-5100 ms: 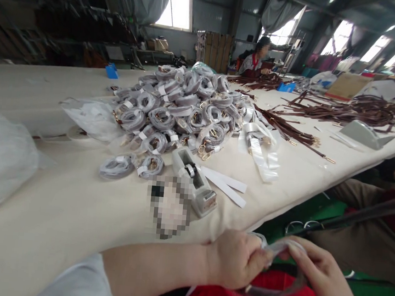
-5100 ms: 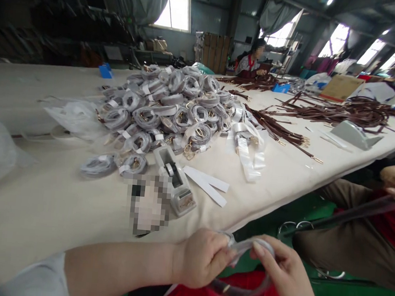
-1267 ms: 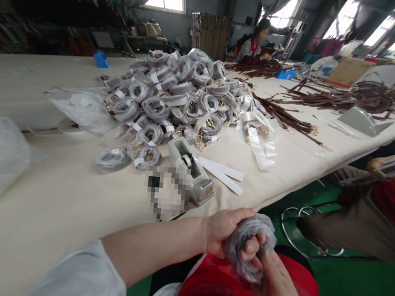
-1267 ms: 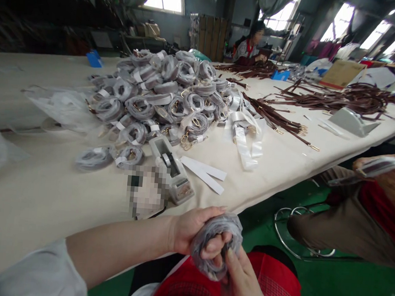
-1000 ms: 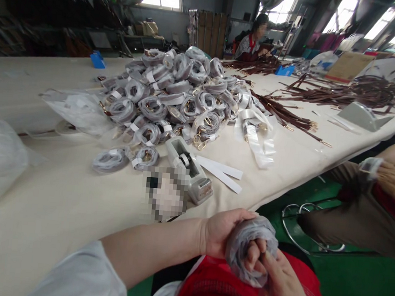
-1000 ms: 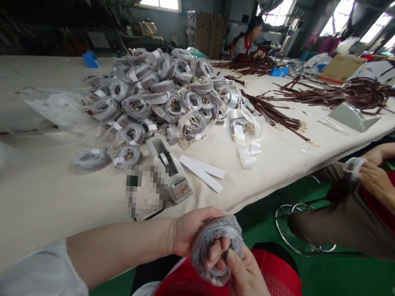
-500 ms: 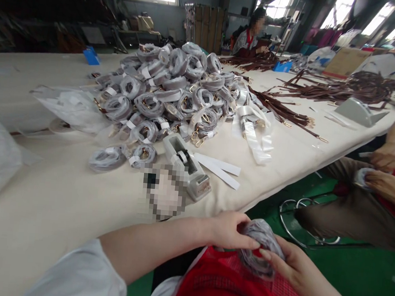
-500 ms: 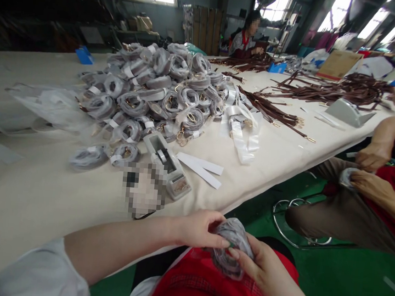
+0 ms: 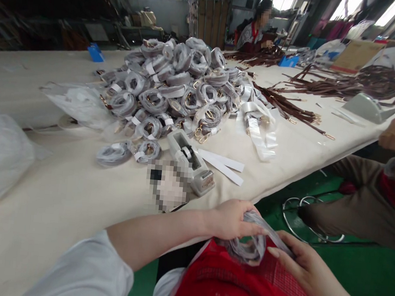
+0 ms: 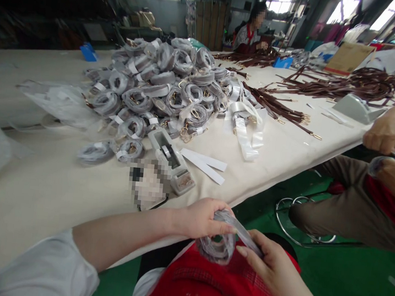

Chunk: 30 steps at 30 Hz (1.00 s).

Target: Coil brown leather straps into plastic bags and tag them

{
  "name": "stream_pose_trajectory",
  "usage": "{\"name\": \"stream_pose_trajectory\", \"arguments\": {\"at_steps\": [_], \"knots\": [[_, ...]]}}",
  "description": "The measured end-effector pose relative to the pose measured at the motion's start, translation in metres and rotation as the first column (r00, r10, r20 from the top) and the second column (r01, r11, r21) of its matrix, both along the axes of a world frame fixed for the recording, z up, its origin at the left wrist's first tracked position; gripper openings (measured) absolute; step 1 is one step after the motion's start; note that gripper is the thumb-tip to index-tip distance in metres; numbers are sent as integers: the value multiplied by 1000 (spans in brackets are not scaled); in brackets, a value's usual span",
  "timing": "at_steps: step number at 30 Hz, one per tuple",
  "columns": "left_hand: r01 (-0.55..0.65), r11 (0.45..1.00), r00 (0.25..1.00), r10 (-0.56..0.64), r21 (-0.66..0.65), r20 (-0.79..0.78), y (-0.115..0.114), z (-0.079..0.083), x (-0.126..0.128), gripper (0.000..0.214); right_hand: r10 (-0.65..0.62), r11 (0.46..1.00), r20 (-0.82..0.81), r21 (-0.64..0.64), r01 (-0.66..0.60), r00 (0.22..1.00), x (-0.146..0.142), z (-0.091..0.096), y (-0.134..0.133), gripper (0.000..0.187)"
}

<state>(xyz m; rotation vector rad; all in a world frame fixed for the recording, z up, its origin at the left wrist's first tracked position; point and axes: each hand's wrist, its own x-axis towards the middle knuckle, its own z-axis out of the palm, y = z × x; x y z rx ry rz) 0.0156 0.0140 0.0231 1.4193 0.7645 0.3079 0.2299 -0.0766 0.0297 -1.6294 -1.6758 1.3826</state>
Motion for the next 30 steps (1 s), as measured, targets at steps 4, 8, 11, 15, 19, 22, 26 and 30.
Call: {"name": "stream_pose_trajectory", "arguments": {"at_steps": [4,8,11,15,19,22,26,30], "knots": [[15,973,996,4,-230,84,-6,7,5,57,6,992,180,123,-28,984,22,2,-15,31],[-62,941,989,102,-332,105,-11,12,10,60,-43,973,304,228,-28,952,47,-10,-30,31],[-121,933,985,156,-339,77,-11,20,10,59,-89,963,321,271,-1,943,59,-14,-38,31],[-268,903,941,320,-335,109,-14,29,22,60,-54,975,215,223,5,975,42,-15,-42,30],[-540,740,698,660,-401,278,-30,23,55,59,-242,938,-70,239,252,968,-7,-26,-37,47],[-674,570,496,821,-469,283,-48,13,75,59,-363,876,-266,231,424,893,-35,-35,-27,52],[-745,583,534,812,-323,233,-63,3,67,53,-346,892,-295,191,410,891,-26,-27,-15,49],[-453,878,869,474,-156,140,-66,-4,34,52,-20,1000,-166,21,24,986,9,-2,-9,40]]}}
